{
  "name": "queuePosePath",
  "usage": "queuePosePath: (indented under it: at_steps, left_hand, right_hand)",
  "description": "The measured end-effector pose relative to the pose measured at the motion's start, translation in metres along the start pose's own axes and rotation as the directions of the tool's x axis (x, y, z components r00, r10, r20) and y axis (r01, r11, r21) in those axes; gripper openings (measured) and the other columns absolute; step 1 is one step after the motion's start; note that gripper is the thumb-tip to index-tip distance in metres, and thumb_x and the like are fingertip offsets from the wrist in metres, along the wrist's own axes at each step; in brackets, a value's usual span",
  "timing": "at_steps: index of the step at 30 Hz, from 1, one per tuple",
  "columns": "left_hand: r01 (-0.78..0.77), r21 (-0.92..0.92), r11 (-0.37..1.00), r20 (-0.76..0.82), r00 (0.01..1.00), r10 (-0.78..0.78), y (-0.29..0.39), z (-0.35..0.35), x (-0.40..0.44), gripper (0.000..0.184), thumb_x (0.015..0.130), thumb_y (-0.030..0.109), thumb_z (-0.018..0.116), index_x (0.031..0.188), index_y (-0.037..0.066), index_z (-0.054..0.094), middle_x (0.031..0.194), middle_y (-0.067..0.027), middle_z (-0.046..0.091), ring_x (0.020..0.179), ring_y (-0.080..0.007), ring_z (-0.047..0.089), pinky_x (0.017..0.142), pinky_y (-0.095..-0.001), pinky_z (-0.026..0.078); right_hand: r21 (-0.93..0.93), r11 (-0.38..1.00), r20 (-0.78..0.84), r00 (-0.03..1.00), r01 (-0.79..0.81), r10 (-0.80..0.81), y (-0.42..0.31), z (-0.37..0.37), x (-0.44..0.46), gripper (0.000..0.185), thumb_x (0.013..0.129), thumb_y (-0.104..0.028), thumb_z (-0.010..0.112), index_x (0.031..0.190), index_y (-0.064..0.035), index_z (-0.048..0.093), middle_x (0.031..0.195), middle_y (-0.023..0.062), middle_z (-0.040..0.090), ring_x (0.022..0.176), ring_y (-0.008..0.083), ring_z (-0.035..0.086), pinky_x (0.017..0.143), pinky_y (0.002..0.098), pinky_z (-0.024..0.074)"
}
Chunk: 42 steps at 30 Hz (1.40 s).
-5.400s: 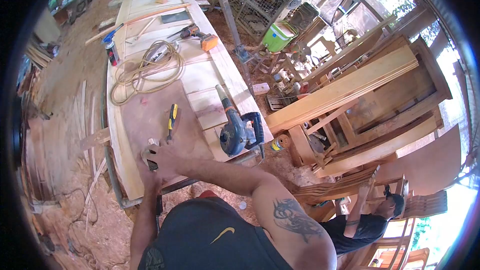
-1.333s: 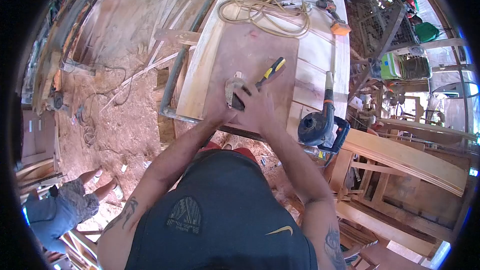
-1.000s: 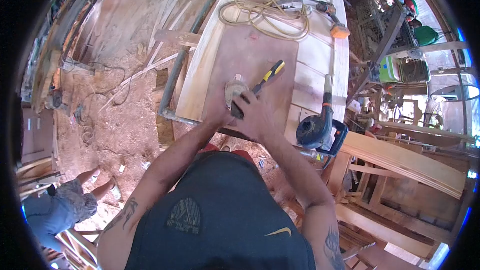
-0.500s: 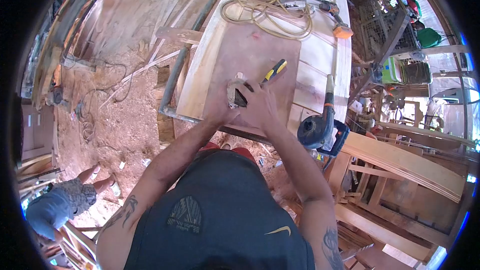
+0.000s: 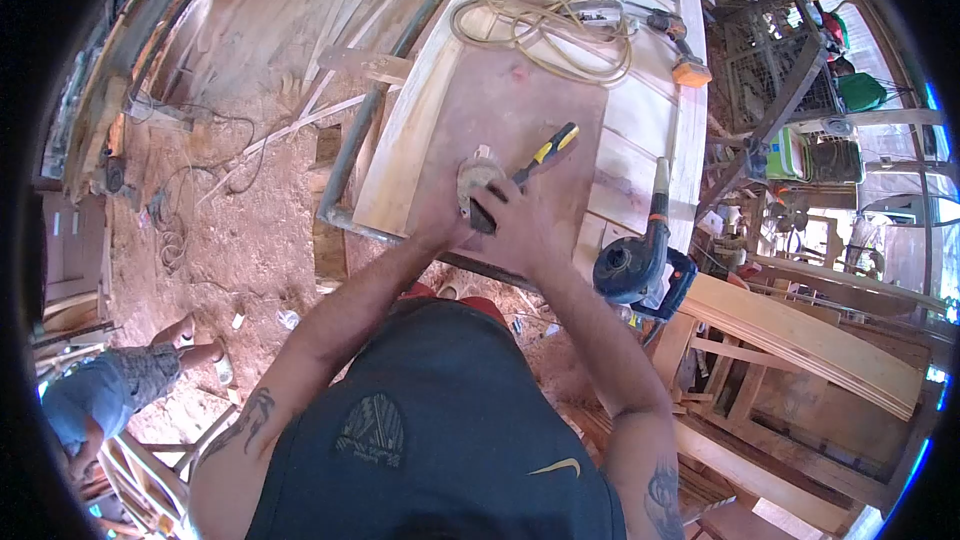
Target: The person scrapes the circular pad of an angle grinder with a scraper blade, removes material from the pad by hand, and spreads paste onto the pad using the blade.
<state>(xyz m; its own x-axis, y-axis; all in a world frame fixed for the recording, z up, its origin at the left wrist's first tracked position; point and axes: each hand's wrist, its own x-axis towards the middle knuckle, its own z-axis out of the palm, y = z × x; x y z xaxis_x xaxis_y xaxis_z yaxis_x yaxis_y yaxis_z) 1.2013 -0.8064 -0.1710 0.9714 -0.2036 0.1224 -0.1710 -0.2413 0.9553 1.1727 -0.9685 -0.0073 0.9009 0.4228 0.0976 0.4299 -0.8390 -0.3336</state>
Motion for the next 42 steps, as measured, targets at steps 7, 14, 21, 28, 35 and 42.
queuePosePath:
  at_steps: [7,14,21,28,35,42]
  left_hand:
    - [0.01,0.062,0.998,-0.014,1.0,-0.009,0.03,-0.012,0.002,0.106,0.066,0.03,0.096,0.153,0.004,0.041,0.134,-0.0284,0.064,0.126,-0.0488,0.062,0.105,-0.0547,0.052]
    - [0.011,0.083,0.996,-0.019,1.0,-0.009,0.031,-0.012,-0.004,0.094,0.074,0.023,0.092,0.151,0.004,0.043,0.133,-0.0241,0.066,0.123,-0.0426,0.066,0.103,-0.051,0.054]
    - [0.046,0.109,0.993,-0.009,0.999,-0.045,0.031,-0.01,-0.001,0.101,0.069,0.03,0.095,0.151,0.005,0.043,0.135,-0.0274,0.064,0.126,-0.0485,0.062,0.105,-0.0549,0.052]
    - [-0.035,0.055,0.998,-0.052,0.998,0.038,0.02,-0.006,-0.002,0.099,0.069,0.026,0.096,0.15,0.003,0.043,0.132,-0.0274,0.066,0.124,-0.049,0.063,0.103,-0.0554,0.053]
    - [-0.111,-0.088,0.99,-0.102,0.99,0.101,0.048,-0.023,-0.007,0.098,0.072,0.024,0.092,0.152,0.001,0.041,0.128,-0.0256,0.067,0.121,-0.0435,0.067,0.102,-0.0506,0.055]
    - [-0.017,0.016,1.0,0.035,0.999,0.016,0.069,-0.048,-0.006,0.1,0.075,0.03,0.09,0.154,-0.004,0.038,0.134,-0.0264,0.059,0.129,-0.0396,0.06,0.11,-0.0485,0.05]
  right_hand:
    - [-0.005,1.0,0.069,0.998,0.003,-0.003,-0.005,-0.003,-0.008,0.062,0.073,-0.027,0.083,0.134,-0.0168,0.071,0.136,0.0147,0.066,0.12,0.0438,0.062,0.1,0.0523,0.055]
    - [0.025,0.999,0.049,0.998,-0.048,0.047,-0.005,-0.008,0.01,0.057,0.078,-0.022,0.08,0.134,-0.0204,0.071,0.134,0.0116,0.065,0.118,0.0449,0.061,0.099,0.0544,0.0536]
    - [0.024,0.999,0.058,0.998,-0.033,0.031,0.001,-0.008,0.018,0.057,0.076,-0.021,0.08,0.133,-0.0173,0.072,0.134,0.0131,0.065,0.116,0.0465,0.062,0.102,0.0552,0.0527]
    - [0.043,0.998,-0.004,0.999,0.044,-0.044,0.009,0.003,0.007,0.06,0.075,-0.017,0.077,0.134,-0.0179,0.071,0.135,0.0136,0.065,0.115,0.0462,0.062,0.101,0.0543,0.053]
    - [-0.022,0.999,0.005,0.999,-0.032,0.032,0.014,0.001,0.018,0.07,0.069,-0.015,0.085,0.137,-0.0206,0.068,0.138,0.0112,0.065,0.119,0.0435,0.062,0.1,0.052,0.0559]
    - [0.007,0.999,-0.019,0.999,-0.047,0.047,0.008,0.008,0.02,0.07,0.072,-0.024,0.084,0.139,-0.0196,0.068,0.138,0.0117,0.063,0.119,0.0436,0.061,0.101,0.0535,0.054]
